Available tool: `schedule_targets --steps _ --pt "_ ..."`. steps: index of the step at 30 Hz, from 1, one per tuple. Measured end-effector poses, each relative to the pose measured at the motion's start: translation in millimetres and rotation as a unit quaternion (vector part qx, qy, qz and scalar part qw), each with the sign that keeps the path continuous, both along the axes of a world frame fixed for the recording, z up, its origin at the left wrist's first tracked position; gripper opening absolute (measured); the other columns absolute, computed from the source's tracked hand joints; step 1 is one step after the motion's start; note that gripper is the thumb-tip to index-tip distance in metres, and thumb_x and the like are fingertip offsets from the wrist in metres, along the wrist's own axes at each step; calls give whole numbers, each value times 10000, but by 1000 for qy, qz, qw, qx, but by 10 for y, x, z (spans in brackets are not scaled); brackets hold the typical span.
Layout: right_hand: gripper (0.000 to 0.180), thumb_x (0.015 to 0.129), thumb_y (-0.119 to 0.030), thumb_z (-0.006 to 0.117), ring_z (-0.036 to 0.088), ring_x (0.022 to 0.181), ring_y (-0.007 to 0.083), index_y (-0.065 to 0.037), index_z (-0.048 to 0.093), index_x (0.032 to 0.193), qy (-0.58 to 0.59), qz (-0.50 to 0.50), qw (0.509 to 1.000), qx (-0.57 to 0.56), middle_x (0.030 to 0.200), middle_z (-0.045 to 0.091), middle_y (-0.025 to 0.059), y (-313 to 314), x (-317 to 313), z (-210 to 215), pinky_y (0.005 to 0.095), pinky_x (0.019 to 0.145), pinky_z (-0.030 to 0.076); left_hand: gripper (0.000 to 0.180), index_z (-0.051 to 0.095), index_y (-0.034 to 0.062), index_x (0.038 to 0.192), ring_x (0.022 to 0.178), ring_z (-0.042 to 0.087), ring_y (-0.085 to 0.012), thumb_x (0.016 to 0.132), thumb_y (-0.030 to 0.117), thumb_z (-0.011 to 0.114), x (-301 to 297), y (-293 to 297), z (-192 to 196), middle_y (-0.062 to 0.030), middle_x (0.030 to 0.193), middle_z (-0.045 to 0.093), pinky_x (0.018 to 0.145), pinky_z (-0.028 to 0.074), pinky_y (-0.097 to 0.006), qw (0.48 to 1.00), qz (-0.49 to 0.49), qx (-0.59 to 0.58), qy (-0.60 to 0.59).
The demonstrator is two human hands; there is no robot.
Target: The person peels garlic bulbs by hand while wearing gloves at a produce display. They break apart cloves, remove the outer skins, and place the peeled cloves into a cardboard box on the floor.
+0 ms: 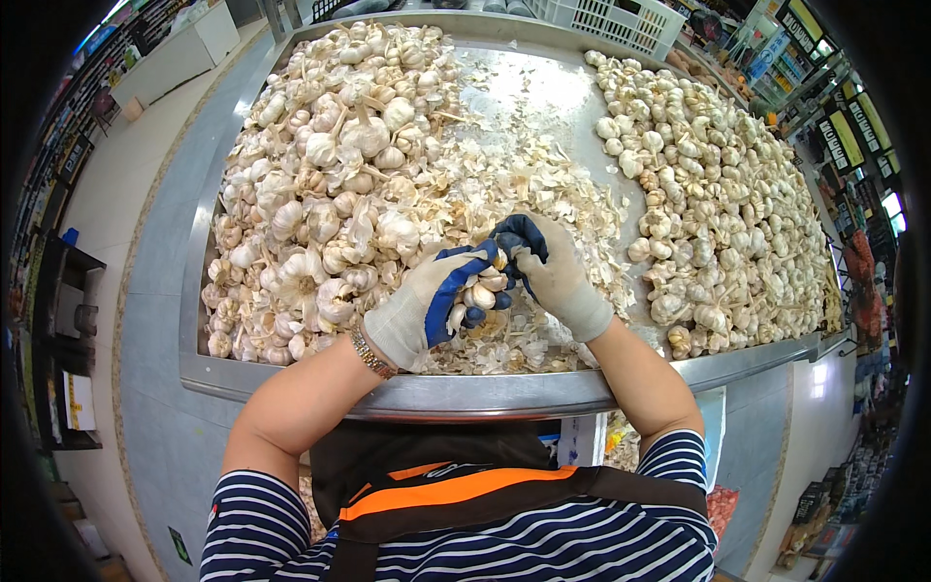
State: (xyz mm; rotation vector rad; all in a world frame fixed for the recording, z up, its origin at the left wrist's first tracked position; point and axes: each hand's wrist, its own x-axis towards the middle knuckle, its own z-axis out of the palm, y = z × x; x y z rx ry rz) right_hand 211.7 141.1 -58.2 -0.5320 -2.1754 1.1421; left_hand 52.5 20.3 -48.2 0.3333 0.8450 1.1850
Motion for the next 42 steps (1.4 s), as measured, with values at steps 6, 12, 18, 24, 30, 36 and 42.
schedule_targets --steps 6,12,18,24,30,36,42 --pt "227 882 -18 541 629 766 232 21 612 1094 0 -27 995 -92 911 666 153 -67 7 85 344 695 511 283 593 32 1181 874 699 -214 1019 254 525 39 -70 38 -119 1003 666 501 519 -220 999 48 19 3" --pt "306 912 -25 546 628 888 219 -6 599 1212 -14 -109 993 -40 1007 653 127 301 165 74 341 798 521 357 571 -7 1232 888 646 -219 1003 265 548 -196 -9 -99 -132 1054 650 475 456 -192 982 31 118 -143" --pt "376 866 -97 649 604 1055 390 -72 609 1239 -139 -181 949 216 1173 617 194 429 291 -105 470 912 472 435 521 -12 1314 941 657 -233 992 279 562 -523 -170 381 -148 1158 624 554 558 -212 942 82 298 -132" --pt "282 873 -148 678 636 972 363 -64 666 1142 -71 -148 979 121 1033 679 185 400 208 1 415 833 493 411 475 21 1331 1011 594 -206 1037 304 528 -1066 -1703 515 -133 1205 550 499 493 -189 885 203 397 -131" --pt "477 789 -8 682 608 1113 333 -60 635 1261 -140 63 978 143 1240 614 173 -232 -14 162 391 947 492 273 535 72 1213 863 593 -194 1029 273 548 -979 -3786 -341 -60 1081 567 532 459 -212 822 497 263 -85" --pt "499 852 68 524 537 1265 329 -31 573 1339 -180 161 935 261 1364 558 169 -201 48 78 384 1061 425 131 622 96 1048 665 574 -116 979 207 610 -611 -5580 -2090 -55 882 654 448 454 -190 648 738 23 -185" --pt "562 838 111 560 577 1212 277 -35 542 1381 -241 113 951 154 1312 595 151 -222 -63 37 358 1005 473 279 643 107 1129 772 603 -195 962 330 626 -265 -6784 -3089 -81 943 638 594 562 -398 537 804 -254 6"
